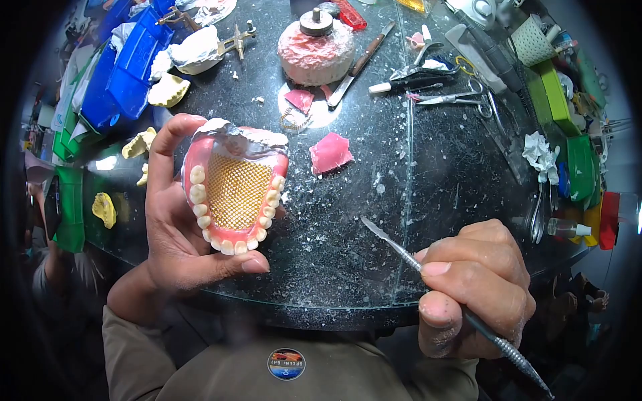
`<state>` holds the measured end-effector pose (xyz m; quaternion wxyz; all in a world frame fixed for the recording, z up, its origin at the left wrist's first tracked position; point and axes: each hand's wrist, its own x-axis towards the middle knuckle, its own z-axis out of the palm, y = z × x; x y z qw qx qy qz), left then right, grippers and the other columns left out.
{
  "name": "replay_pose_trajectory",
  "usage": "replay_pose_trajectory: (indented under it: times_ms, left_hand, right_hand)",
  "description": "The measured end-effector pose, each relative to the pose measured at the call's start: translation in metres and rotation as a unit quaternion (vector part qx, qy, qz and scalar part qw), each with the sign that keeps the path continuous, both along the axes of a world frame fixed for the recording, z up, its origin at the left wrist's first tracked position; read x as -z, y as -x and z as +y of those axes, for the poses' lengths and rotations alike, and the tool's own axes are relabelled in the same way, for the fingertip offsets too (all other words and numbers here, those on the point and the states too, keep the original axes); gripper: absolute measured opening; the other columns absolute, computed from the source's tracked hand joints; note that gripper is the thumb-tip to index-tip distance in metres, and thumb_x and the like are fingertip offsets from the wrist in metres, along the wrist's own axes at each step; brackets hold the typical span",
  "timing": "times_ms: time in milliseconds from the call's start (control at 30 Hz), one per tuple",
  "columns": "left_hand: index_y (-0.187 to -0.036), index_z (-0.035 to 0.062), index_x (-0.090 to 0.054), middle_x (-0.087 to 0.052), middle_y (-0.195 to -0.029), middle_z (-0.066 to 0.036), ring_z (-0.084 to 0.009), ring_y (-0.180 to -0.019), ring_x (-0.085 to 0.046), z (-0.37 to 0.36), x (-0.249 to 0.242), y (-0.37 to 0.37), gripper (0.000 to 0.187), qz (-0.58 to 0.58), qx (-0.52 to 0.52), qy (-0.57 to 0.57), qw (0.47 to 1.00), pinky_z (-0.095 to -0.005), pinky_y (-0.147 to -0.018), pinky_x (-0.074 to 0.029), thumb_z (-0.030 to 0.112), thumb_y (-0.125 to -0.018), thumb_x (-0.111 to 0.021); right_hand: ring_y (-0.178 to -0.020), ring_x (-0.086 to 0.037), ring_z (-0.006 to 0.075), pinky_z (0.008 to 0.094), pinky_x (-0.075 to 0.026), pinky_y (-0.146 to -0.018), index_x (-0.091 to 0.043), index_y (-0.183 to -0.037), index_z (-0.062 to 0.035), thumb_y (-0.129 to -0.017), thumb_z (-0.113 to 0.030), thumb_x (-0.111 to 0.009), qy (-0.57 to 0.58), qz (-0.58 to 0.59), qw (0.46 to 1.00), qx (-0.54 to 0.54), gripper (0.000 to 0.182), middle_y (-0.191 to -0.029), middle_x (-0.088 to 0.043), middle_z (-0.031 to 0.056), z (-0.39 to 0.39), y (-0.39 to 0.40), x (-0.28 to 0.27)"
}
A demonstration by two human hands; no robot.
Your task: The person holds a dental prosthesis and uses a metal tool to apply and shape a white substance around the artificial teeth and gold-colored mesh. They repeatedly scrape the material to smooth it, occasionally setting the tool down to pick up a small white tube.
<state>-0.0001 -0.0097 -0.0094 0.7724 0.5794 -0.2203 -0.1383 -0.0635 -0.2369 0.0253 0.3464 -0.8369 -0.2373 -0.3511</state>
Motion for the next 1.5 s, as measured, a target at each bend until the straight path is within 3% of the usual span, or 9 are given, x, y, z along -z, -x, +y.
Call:
replay_pose_trajectory:
  times_ms: [267, 967, 1067, 1167, 1300, 1367, 1500]
  left_hand:
    - [-0.12, -0.0153, -0.031, -0.015, -0.132, -0.01, -0.0216, -0.096, -0.057, 0.0, -0.001, -0.001, 0.082, -0.013, 0.0, -0.017, 1.0, -0.0293, -0.083, -0.05, 0.007, -0.058, -0.081]
    - [-0.122, -0.0147, -0.028, -0.016, -0.133, -0.011, -0.0212, -0.097, -0.056, 0.0, 0.0, -0.001, 0.086, -0.012, 0.001, -0.015, 1.0, -0.0294, -0.083, -0.05, 0.007, -0.058, -0.081]
    - [-0.121, -0.0142, -0.032, -0.015, -0.134, -0.01, -0.0211, -0.096, -0.057, -0.002, -0.005, 0.002, 0.083, 0.033, -0.015, -0.005, 0.999, -0.0297, -0.082, -0.05, 0.009, -0.058, -0.081]
    - [-0.117, -0.0128, -0.04, -0.014, -0.136, -0.008, -0.0211, -0.095, -0.057, 0.006, 0.002, -0.002, 0.078, -0.074, -0.013, -0.077, 0.994, -0.0303, -0.08, -0.051, 0.013, -0.057, -0.082]
    - [-0.117, -0.0101, -0.044, -0.02, -0.135, -0.007, -0.0221, -0.09, -0.059, 0.006, 0.006, 0.002, 0.082, -0.111, -0.075, -0.153, 0.979, -0.0305, -0.076, -0.051, 0.033, -0.058, -0.081]
    - [-0.127, -0.0061, -0.03, -0.034, -0.127, -0.01, -0.0218, -0.09, -0.059, 0.006, 0.01, 0.007, 0.097, -0.084, -0.097, -0.148, 0.981, -0.0302, -0.078, -0.05, 0.04, -0.057, -0.08]
    - [-0.121, -0.009, -0.038, -0.021, -0.134, -0.006, -0.0214, -0.092, -0.058, -0.004, 0.008, 0.014, 0.089, -0.042, -0.09, -0.114, 0.988, -0.0311, -0.078, -0.051, 0.03, -0.055, -0.083]
  right_hand:
    - [-0.045, -0.05, 0.0141, 0.0245, -0.036, -0.041, -0.051, -0.085, -0.0021, -0.085, -0.027, -0.056, 0.001, -0.001, 1.0, -0.002, 0.026, -0.059, -0.054, 0.0075, 0.0, 0.0, 0.0]
    - [-0.047, -0.051, 0.0147, 0.0254, -0.037, -0.043, -0.051, -0.086, -0.0028, -0.085, -0.029, -0.056, -0.002, 0.015, 1.0, 0.01, 0.027, -0.06, -0.054, 0.008, 0.001, 0.002, -0.001]
    - [-0.049, -0.051, 0.0159, 0.026, -0.038, -0.045, -0.05, -0.087, -0.0025, -0.085, -0.029, -0.056, -0.011, 0.013, 1.0, 0.016, 0.027, -0.062, -0.054, 0.0088, 0.002, 0.002, -0.002]
    - [-0.054, -0.053, 0.0175, 0.0263, -0.04, -0.049, -0.047, -0.087, -0.0014, -0.087, -0.028, -0.053, -0.014, 0.0, 0.999, 0.035, 0.027, -0.066, -0.054, 0.0104, -0.008, 0.001, -0.005]
    - [-0.06, -0.053, 0.0172, 0.0212, -0.039, -0.05, -0.051, -0.099, 0.0045, -0.088, -0.02, -0.051, -0.151, -0.069, 0.977, 0.135, 0.027, -0.08, -0.058, 0.0207, -0.056, 0.026, -0.003]
    - [-0.061, -0.053, 0.014, 0.0204, -0.04, -0.053, -0.052, -0.097, 0.0053, -0.087, -0.013, -0.051, -0.197, -0.052, 0.957, 0.206, 0.02, -0.083, -0.06, 0.0189, -0.063, 0.055, 0.01]
    - [-0.062, -0.053, 0.0101, 0.0198, -0.042, -0.056, -0.053, -0.094, 0.0046, -0.086, -0.009, -0.053, -0.311, 0.038, 0.896, 0.315, 0.016, -0.083, -0.061, 0.0158, -0.086, 0.11, 0.048]
